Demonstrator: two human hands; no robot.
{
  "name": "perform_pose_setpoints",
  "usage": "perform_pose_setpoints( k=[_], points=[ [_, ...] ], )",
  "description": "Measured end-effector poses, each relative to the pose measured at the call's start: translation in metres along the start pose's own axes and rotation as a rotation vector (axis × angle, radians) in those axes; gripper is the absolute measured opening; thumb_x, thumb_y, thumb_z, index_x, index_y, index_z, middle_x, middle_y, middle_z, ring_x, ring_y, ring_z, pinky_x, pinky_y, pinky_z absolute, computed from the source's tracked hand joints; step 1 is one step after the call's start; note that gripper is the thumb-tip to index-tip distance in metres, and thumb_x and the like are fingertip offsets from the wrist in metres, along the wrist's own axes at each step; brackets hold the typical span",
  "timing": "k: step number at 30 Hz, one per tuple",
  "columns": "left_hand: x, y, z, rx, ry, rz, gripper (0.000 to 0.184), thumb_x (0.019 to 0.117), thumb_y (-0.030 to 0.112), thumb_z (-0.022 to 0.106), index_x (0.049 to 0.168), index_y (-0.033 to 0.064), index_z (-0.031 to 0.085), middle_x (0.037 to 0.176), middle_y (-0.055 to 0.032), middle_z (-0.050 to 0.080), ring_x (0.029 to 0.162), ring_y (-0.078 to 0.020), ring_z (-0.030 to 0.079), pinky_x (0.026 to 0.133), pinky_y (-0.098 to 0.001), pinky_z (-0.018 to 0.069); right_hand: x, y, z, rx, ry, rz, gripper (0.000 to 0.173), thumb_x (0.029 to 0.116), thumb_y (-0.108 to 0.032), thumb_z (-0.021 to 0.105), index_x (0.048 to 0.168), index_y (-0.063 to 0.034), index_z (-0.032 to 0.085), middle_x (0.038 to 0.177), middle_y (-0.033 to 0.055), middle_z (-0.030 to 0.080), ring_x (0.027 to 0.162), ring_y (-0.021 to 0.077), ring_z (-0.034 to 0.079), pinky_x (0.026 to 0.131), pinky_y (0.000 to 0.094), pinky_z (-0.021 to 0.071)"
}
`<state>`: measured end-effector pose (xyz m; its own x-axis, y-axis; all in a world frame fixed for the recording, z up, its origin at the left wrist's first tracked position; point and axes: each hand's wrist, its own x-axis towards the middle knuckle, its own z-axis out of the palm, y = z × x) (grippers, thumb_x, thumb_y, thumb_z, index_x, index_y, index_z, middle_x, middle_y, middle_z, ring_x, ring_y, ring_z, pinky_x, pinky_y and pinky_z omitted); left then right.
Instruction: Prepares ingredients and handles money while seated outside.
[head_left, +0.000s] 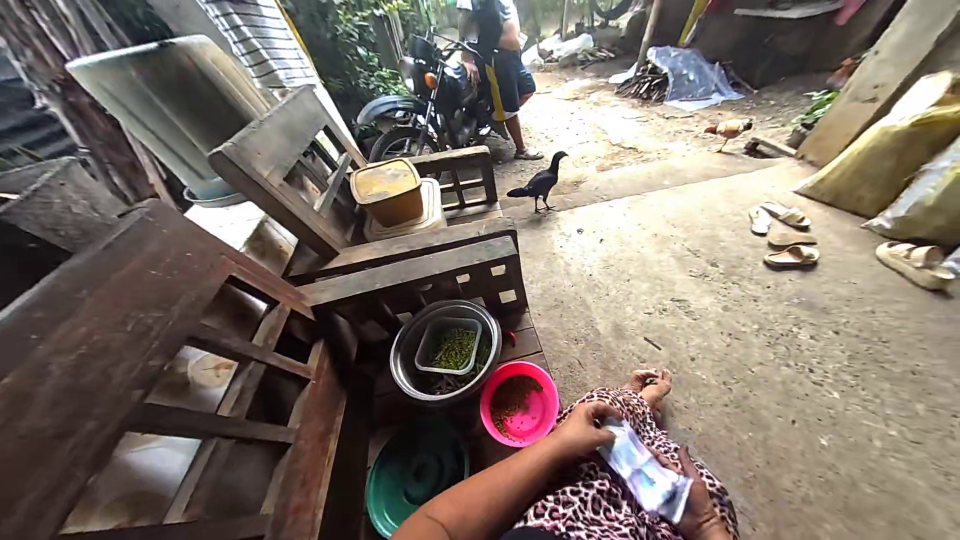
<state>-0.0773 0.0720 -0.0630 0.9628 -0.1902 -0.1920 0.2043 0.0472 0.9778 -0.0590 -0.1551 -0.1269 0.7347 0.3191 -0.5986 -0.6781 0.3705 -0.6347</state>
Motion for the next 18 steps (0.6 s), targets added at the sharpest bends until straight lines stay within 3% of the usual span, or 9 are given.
perform_pose_setpoints(
  k=[3,5,7,9,10,13,18],
  points=[
    [-0.004,-0.020,-0.003,0.230,0.050,0.136,0.038,0.0906,0.002,0.066,0.127,-0.0096,0.061,0.119,-0.0242,0.067,0.108,-0.0236,0.067,0.100,-0.0391,0.0528,0.006,0.002,-0.013,-0.015,-0.075,-0.005,0.098,0.0957,-0.073,-0.006,0.126,-0.0036,0.056,0.108,0.0108,0.074,0.097,0.0226,0.073,0.083,0.0419,0.0609],
    [-0.005,-0.019,0.001,0.361,0.064,0.198,0.038,0.0915,0.003,0.066,0.128,-0.0089,0.063,0.124,-0.0257,0.066,0.117,-0.0285,0.064,0.107,-0.0414,0.0483,0.005,0.004,-0.018,-0.026,-0.092,-0.034,0.097,0.0969,-0.073,-0.004,0.131,-0.0024,0.054,0.112,0.0120,0.074,0.100,0.0227,0.073,0.087,0.0418,0.0607],
    [-0.003,-0.019,0.006,0.456,0.087,0.267,0.038,0.0905,0.002,0.065,0.127,-0.0093,0.064,0.126,-0.0269,0.066,0.122,-0.0319,0.063,0.110,-0.0429,0.0459,0.006,0.006,-0.020,-0.035,-0.120,-0.067,0.079,0.1045,-0.059,0.005,0.129,-0.0027,0.055,0.111,0.0096,0.074,0.100,0.0196,0.073,0.087,0.0383,0.0607],
    [-0.001,-0.021,0.008,0.506,0.112,0.307,0.040,0.0897,0.001,0.065,0.128,-0.0093,0.063,0.125,-0.0271,0.066,0.122,-0.0334,0.063,0.110,-0.0442,0.0462,0.004,0.007,-0.017,-0.036,-0.122,-0.059,0.045,0.1093,-0.033,0.028,0.126,-0.0030,0.057,0.106,0.0081,0.075,0.095,0.0171,0.074,0.082,0.0343,0.0626],
    [0.000,-0.022,0.007,0.526,0.113,0.301,0.041,0.0899,0.001,0.065,0.130,-0.0085,0.063,0.125,-0.0266,0.066,0.121,-0.0335,0.063,0.110,-0.0447,0.0463,0.002,0.007,-0.017,-0.077,-0.124,-0.044,0.033,0.1075,-0.020,0.036,0.129,-0.0025,0.055,0.106,0.0084,0.074,0.093,0.0166,0.073,0.081,0.0335,0.0627],
    [0.000,-0.022,0.007,0.543,0.107,0.270,0.042,0.0902,0.001,0.064,0.132,-0.0072,0.062,0.126,-0.0264,0.065,0.122,-0.0342,0.062,0.110,-0.0454,0.0460,0.000,0.007,-0.019,-0.187,-0.128,-0.032,0.038,0.0974,0.001,0.044,0.135,-0.0002,0.050,0.104,0.0106,0.073,0.088,0.0178,0.074,0.079,0.0357,0.0634],
    [-0.001,-0.024,0.008,0.460,0.216,0.256,0.039,0.0909,-0.001,0.060,0.129,-0.0085,0.063,0.127,-0.0260,0.065,0.123,-0.0309,0.062,0.111,-0.0409,0.0454,-0.001,0.013,-0.024,-0.200,-0.136,-0.077,0.043,0.0867,0.012,0.052,0.128,0.0010,0.054,0.101,0.0111,0.074,0.085,0.0182,0.074,0.076,0.0362,0.0633]
  ],
)
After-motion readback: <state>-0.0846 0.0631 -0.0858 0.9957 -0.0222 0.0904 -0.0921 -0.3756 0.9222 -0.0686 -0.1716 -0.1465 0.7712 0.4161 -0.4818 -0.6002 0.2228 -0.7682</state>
